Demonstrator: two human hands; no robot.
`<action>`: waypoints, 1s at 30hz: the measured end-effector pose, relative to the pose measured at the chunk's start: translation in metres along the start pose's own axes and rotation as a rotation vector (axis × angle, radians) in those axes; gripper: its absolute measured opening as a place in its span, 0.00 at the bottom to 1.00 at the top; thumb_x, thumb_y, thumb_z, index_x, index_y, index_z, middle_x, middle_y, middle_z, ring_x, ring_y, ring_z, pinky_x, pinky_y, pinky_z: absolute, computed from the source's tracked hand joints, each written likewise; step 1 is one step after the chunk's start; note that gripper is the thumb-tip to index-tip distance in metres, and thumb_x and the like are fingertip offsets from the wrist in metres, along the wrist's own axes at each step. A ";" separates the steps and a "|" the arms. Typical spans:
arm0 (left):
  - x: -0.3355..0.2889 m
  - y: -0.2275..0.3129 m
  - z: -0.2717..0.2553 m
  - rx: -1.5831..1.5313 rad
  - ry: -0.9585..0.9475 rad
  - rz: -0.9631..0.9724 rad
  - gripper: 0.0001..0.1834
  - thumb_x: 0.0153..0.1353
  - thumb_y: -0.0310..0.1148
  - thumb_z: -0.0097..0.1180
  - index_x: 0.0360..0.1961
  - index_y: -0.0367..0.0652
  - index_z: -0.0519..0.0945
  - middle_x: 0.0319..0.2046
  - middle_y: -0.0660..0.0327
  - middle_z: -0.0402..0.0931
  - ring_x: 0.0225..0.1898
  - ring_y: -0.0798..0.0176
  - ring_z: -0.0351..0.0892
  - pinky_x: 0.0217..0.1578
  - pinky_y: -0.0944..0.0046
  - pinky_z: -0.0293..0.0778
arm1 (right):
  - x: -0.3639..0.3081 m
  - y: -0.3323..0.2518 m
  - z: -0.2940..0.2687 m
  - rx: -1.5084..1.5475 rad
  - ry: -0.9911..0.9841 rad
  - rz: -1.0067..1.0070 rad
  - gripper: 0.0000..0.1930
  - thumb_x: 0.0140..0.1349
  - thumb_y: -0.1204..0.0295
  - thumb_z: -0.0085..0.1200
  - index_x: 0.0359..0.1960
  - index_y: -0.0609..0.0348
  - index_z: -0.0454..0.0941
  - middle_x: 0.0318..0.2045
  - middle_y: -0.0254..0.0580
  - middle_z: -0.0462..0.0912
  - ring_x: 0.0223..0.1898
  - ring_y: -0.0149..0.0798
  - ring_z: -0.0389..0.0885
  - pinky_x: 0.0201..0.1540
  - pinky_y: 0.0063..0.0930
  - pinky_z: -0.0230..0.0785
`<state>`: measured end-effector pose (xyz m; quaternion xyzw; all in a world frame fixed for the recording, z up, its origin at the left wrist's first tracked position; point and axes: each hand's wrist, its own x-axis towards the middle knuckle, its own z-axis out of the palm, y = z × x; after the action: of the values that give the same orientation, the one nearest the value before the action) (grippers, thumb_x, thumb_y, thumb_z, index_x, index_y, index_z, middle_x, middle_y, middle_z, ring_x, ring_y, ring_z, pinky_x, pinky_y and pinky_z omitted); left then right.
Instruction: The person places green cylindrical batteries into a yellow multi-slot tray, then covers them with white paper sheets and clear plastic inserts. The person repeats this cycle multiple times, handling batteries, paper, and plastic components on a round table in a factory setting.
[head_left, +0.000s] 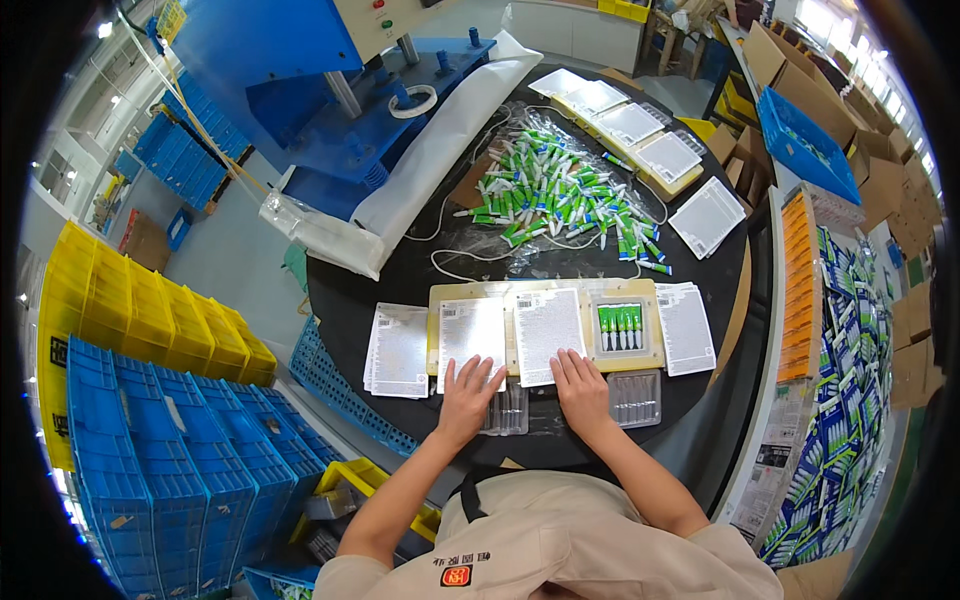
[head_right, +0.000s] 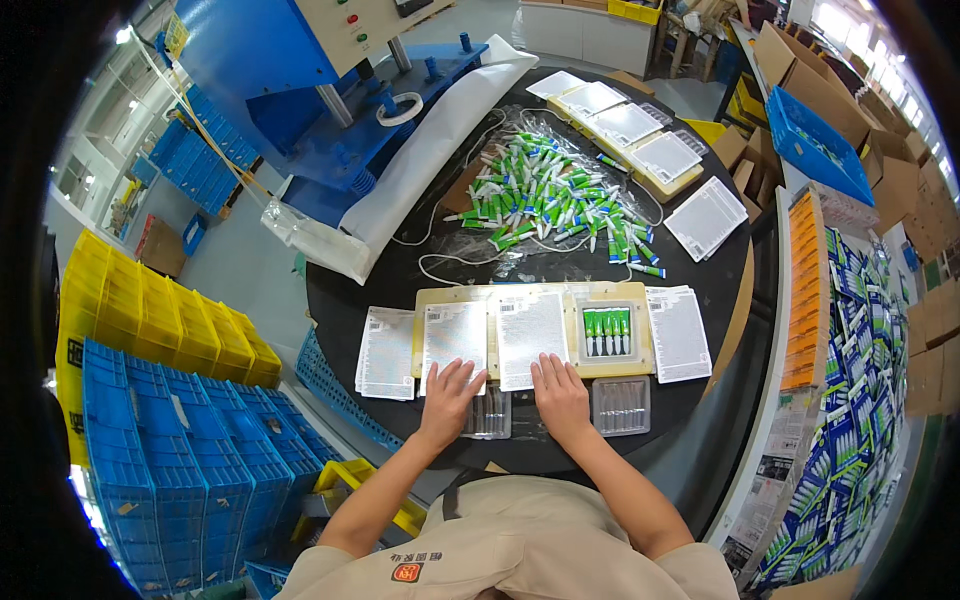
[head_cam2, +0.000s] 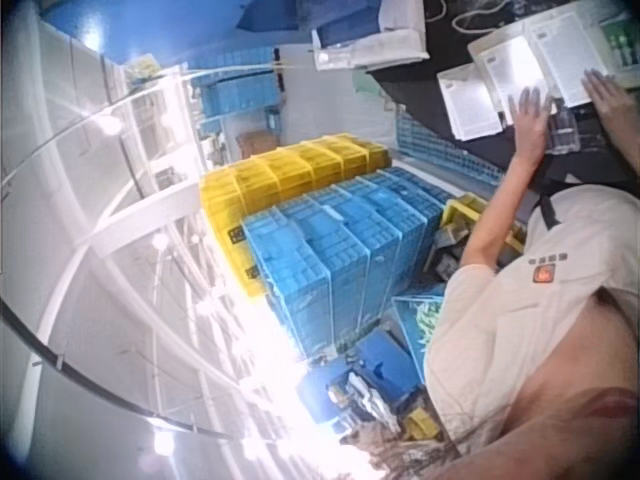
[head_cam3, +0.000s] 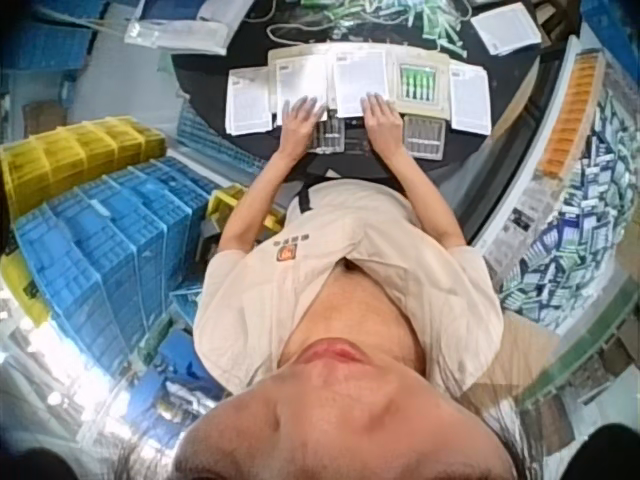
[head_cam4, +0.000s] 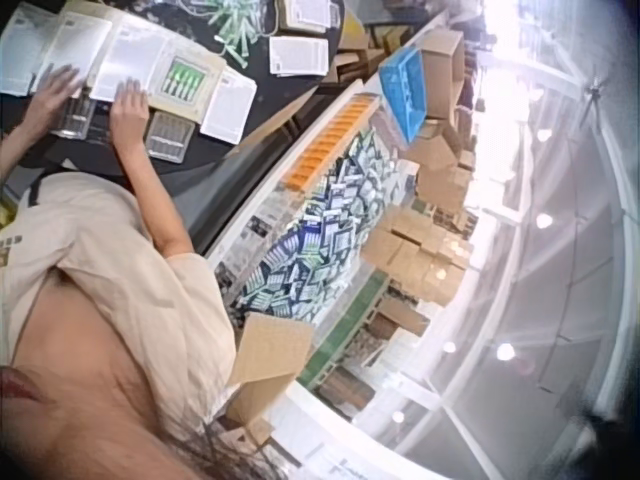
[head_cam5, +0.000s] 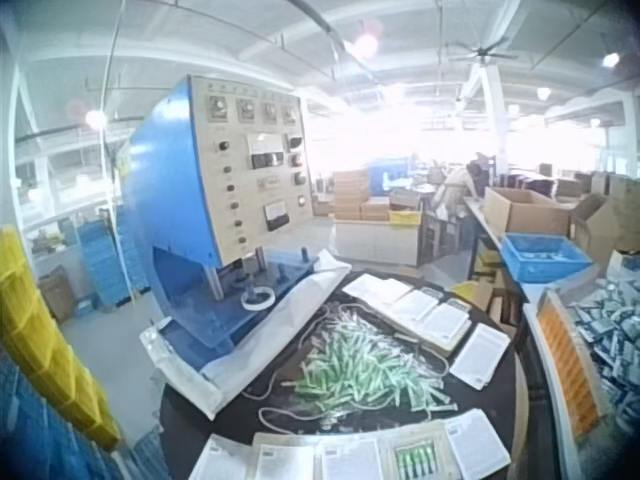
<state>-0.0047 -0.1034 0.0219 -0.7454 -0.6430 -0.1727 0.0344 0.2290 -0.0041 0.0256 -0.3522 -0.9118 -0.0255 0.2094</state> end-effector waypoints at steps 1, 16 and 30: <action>0.001 0.000 0.002 -0.029 0.023 -0.002 0.31 0.60 0.25 0.56 0.67 0.54 0.75 0.63 0.56 0.72 0.68 0.48 0.67 0.69 0.31 0.55 | 0.001 0.000 0.001 -0.015 -0.041 -0.005 0.19 0.61 0.74 0.55 0.55 0.62 0.82 0.58 0.50 0.82 0.62 0.50 0.79 0.64 0.45 0.71; 0.016 -0.008 -0.019 0.002 -0.129 -0.025 0.25 0.63 0.35 0.62 0.63 0.54 0.77 0.64 0.59 0.71 0.69 0.50 0.66 0.68 0.33 0.57 | 0.013 -0.013 -0.017 -0.115 -0.185 0.015 0.23 0.60 0.71 0.56 0.58 0.59 0.80 0.58 0.47 0.79 0.58 0.48 0.76 0.63 0.48 0.67; 0.100 0.020 0.024 -0.066 -0.282 -0.130 0.43 0.69 0.46 0.55 0.75 0.30 0.54 0.76 0.44 0.53 0.78 0.47 0.52 0.73 0.35 0.49 | 0.009 0.018 -0.045 0.297 -0.170 0.061 0.30 0.53 0.69 0.63 0.59 0.65 0.76 0.63 0.56 0.75 0.65 0.54 0.73 0.69 0.54 0.61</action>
<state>0.0311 -0.0061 0.0333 -0.7197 -0.6823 -0.0891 -0.0921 0.2513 0.0057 0.0687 -0.3459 -0.9088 0.1457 0.1822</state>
